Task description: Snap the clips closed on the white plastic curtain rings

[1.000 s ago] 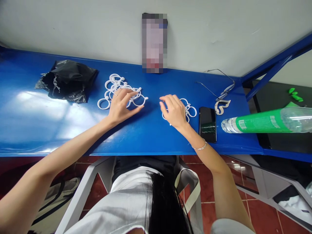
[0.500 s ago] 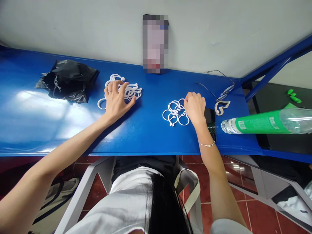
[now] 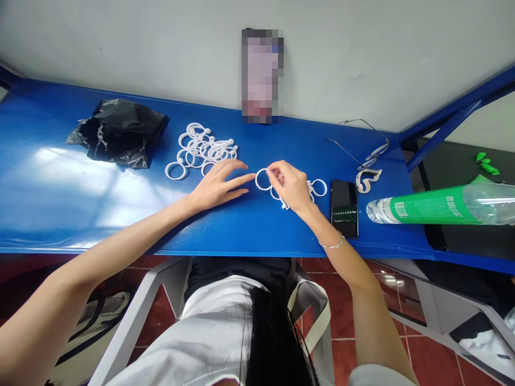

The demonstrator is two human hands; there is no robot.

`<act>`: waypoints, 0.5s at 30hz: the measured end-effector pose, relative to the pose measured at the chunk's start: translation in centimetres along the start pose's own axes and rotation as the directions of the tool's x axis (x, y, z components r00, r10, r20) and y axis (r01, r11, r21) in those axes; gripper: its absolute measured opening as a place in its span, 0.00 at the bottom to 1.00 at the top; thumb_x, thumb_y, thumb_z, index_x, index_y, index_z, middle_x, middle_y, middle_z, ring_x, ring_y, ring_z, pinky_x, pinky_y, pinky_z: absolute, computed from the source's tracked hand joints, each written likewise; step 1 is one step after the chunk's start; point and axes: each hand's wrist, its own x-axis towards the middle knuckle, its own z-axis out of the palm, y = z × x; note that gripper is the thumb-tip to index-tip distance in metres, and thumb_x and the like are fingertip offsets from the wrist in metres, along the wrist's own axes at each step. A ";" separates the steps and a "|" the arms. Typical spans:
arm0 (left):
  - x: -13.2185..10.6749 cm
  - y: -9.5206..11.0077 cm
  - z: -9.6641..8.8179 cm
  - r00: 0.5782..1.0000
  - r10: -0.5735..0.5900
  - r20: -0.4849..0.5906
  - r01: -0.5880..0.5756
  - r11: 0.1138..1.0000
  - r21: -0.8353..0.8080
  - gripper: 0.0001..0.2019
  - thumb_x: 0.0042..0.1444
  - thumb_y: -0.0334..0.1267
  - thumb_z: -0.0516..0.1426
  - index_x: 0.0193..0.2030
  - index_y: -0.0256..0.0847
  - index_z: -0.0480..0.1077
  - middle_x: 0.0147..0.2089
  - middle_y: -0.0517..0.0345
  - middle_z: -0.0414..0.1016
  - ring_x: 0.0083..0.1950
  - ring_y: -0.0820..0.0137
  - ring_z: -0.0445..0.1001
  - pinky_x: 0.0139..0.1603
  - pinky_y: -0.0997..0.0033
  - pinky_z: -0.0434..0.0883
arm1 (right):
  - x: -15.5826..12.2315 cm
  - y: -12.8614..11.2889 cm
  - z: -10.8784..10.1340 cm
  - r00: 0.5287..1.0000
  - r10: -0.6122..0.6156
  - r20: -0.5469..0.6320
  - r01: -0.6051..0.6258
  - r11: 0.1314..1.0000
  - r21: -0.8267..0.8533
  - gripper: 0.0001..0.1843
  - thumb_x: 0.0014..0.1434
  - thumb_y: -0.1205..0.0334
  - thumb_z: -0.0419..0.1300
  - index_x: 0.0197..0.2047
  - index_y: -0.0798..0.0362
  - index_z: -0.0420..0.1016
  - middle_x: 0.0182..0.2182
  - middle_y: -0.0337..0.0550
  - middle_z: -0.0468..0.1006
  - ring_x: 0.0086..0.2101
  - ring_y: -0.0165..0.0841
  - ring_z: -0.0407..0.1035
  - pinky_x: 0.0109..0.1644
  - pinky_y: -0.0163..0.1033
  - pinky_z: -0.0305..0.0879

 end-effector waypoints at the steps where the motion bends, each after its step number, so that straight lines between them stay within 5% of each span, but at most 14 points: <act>1: 0.0 0.1 0.0 1.000 0.010 -0.001 -0.010 1.000 -0.006 0.18 0.62 0.40 0.56 0.59 0.46 0.67 0.54 0.45 0.71 0.58 0.57 0.69 0.55 0.54 0.70 | -0.2 -0.5 0.5 0.999 -0.031 0.010 0.031 0.999 0.019 0.09 0.66 0.57 0.54 0.38 0.51 0.73 0.27 0.39 0.77 0.23 0.29 0.68 0.27 0.35 0.64; 10: -0.2 0.2 0.1 0.996 0.088 0.027 -0.086 0.994 -0.064 0.11 0.64 0.45 0.54 0.46 0.43 0.73 0.46 0.48 0.76 0.51 0.63 0.73 0.49 0.61 0.72 | -0.7 -1.8 1.6 0.995 -0.085 0.043 0.081 0.993 0.090 0.08 0.66 0.60 0.54 0.39 0.51 0.73 0.26 0.39 0.77 0.22 0.28 0.68 0.27 0.35 0.66; 15: -0.3 0.1 0.1 1.000 0.023 -0.004 -0.023 0.990 -0.139 0.14 0.66 0.44 0.50 0.38 0.41 0.74 0.40 0.50 0.77 0.42 0.67 0.75 0.44 0.66 0.71 | -0.7 -1.9 1.5 0.995 -0.063 0.079 0.050 0.987 0.156 0.08 0.66 0.60 0.54 0.39 0.51 0.74 0.30 0.41 0.79 0.25 0.30 0.71 0.29 0.35 0.68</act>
